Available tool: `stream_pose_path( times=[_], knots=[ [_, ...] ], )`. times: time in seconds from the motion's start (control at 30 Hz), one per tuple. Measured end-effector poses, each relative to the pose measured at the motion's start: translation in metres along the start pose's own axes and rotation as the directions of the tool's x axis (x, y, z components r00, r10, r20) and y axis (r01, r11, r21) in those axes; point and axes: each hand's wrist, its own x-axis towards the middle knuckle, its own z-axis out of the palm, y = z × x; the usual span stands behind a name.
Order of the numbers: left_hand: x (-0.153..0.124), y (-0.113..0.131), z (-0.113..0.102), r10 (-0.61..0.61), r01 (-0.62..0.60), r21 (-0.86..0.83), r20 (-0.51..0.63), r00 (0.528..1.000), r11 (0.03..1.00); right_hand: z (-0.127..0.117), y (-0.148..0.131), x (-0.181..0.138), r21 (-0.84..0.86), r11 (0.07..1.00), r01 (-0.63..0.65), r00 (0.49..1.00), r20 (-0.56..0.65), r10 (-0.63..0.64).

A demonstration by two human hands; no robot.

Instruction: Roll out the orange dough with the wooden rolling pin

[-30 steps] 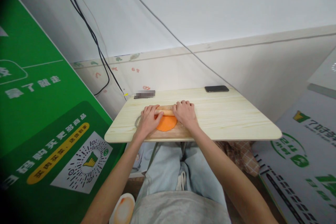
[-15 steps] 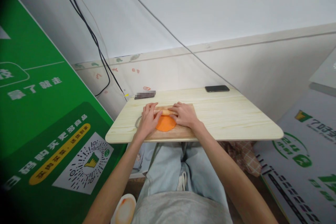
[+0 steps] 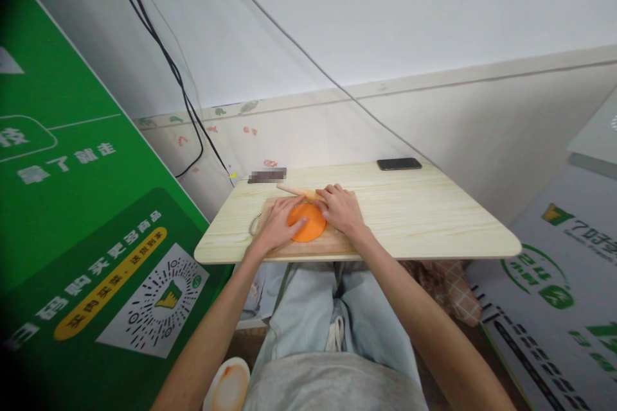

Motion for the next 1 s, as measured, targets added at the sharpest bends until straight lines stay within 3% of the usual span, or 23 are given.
stream_pose_path(
  times=[0.17, 0.33, 0.5, 0.73, 0.87, 1.0],
  knots=[
    [-0.002, 0.005, -0.005, 0.087, -0.092, 0.027, 0.154, 0.984, 0.995, 0.000, 0.000, 0.000, 0.011, 1.000, 0.000, 1.000, -0.018, 0.000],
    [-0.003, 0.007, -0.007, 0.097, -0.106, 0.043, 0.163, 0.982, 0.993, 0.000, 0.000, 0.000, 0.026, 1.000, -0.014, 0.999, -0.030, 0.014],
    [-0.002, 0.008, -0.001, -0.053, 0.048, 0.131, 0.029, 0.998, 0.990, 0.000, 0.000, 0.000, 0.034, 0.999, -0.028, 0.999, -0.028, 0.029],
    [-0.002, 0.015, 0.003, -0.232, 0.256, 0.229, -0.126, 0.964, 0.939, 0.000, 0.000, 0.000, 0.065, 0.998, -0.021, 0.999, -0.029, 0.023],
    [0.000, 0.003, 0.005, -0.308, 0.326, 0.050, -0.220, 0.926, 0.944, -0.004, -0.003, -0.001, 0.079, 0.996, 0.040, 0.999, -0.018, -0.039],
    [0.002, -0.011, 0.006, -0.418, 0.386, -0.161, -0.382, 0.824, 0.909, -0.008, -0.009, -0.002, 0.088, 0.990, 0.112, 0.994, 0.007, -0.113]
  ],
)
